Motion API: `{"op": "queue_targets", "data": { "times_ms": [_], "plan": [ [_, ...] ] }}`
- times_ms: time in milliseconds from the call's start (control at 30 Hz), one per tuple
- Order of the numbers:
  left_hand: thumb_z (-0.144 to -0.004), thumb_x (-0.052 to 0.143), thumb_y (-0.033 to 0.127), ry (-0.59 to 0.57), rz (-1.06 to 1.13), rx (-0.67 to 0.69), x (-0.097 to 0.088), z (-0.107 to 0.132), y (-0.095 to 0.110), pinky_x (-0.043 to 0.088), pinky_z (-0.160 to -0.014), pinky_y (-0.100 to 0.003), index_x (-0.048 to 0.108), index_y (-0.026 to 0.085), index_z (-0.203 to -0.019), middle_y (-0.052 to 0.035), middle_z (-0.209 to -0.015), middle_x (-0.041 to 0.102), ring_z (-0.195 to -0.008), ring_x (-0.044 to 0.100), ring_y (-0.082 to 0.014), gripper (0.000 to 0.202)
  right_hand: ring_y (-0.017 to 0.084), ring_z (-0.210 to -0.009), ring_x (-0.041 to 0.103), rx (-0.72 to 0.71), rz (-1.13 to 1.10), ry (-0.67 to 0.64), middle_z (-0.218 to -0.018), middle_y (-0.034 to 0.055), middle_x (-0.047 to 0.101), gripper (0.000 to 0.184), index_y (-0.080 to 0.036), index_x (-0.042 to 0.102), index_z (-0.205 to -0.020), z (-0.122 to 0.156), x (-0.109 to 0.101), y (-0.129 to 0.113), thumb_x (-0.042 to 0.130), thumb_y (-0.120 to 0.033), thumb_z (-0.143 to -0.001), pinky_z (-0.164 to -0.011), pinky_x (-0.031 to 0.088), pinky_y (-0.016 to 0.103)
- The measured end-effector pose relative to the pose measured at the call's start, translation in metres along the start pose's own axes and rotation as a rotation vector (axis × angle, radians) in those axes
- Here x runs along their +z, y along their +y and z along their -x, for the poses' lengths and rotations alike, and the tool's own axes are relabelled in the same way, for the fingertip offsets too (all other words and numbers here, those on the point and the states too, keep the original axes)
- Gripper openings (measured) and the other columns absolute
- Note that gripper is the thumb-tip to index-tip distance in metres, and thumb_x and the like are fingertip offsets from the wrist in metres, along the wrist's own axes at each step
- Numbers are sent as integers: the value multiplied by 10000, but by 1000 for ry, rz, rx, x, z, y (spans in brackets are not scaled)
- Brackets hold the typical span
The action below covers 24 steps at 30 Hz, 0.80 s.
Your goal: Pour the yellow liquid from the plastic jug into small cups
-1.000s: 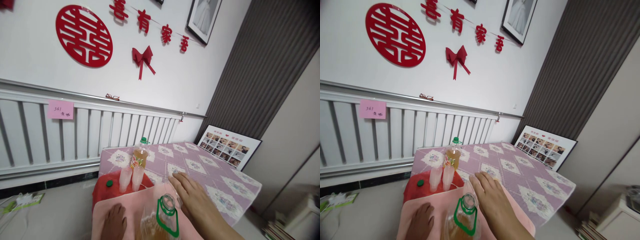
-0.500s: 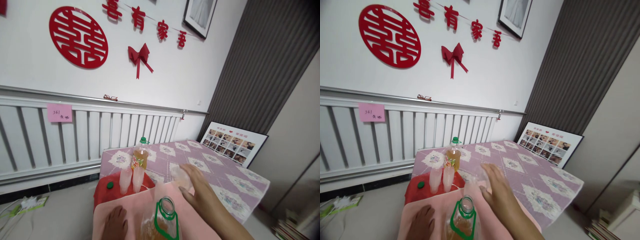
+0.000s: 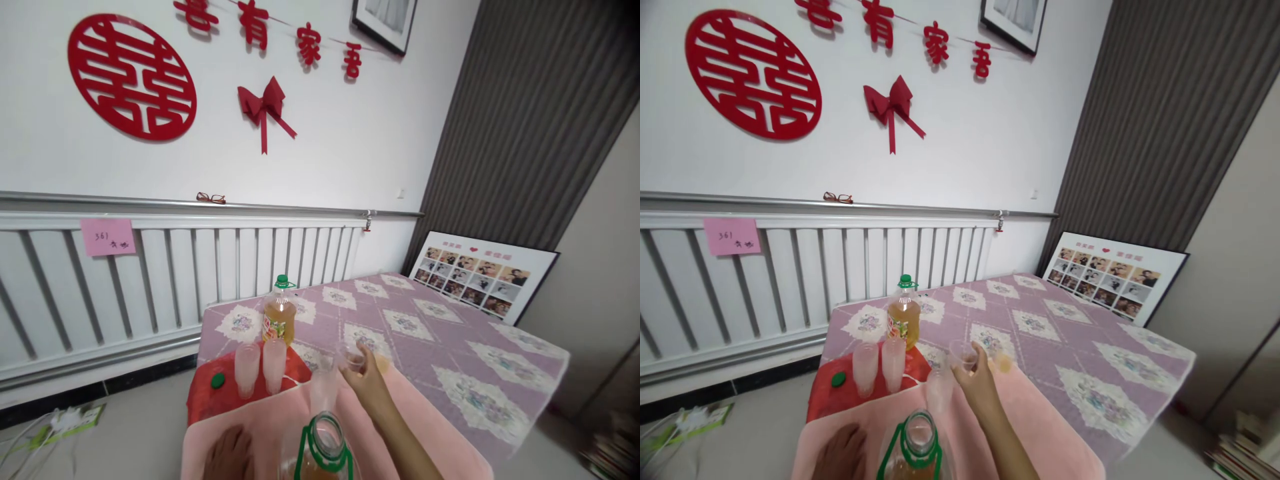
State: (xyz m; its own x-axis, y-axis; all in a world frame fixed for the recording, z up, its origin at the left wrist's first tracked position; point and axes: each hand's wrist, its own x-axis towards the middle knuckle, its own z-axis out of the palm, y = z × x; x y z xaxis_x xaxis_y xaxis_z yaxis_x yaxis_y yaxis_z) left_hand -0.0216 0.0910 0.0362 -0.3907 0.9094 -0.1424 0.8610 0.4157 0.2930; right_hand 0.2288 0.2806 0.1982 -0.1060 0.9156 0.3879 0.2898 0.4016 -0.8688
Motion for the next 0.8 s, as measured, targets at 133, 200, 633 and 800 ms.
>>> {"op": "queue_targets", "data": {
  "times_ms": [133,200,633,800],
  "plan": [
    [-831,420,266,-18,-11,0,4,-5,-3,384,-1184,-474,596,193,-1417,-137,-1551,562,-1446,501,-299,616,253,-888,761,-3,-28,-50,-987,79,746,553,-212,519,-1268,3,23,16,680,-360,-759,-818,617,422],
    [-833,421,267,-21,-17,-3,6,-7,-6,384,-1186,-471,596,192,-1418,-138,-1554,559,-1453,494,-299,615,272,-952,766,-1,-33,-83,-1053,112,758,550,-212,516,-1277,5,29,21,667,-334,-762,-815,620,428],
    [-838,474,308,24,-49,34,27,-17,-22,436,-1169,-473,623,189,-1396,-162,-1530,581,-1420,536,-322,590,305,-1316,618,-101,233,-219,-1381,175,658,709,-156,491,-1428,27,46,62,642,-222,-738,-1098,492,480],
    [-879,444,317,72,-40,60,37,-20,-30,468,-1144,-482,643,203,-1374,-155,-1500,612,-1406,555,-311,545,360,-1363,563,3,181,-223,-1418,197,635,662,-138,586,-1369,27,50,59,661,-379,-757,-1165,422,524]
  ]
}}
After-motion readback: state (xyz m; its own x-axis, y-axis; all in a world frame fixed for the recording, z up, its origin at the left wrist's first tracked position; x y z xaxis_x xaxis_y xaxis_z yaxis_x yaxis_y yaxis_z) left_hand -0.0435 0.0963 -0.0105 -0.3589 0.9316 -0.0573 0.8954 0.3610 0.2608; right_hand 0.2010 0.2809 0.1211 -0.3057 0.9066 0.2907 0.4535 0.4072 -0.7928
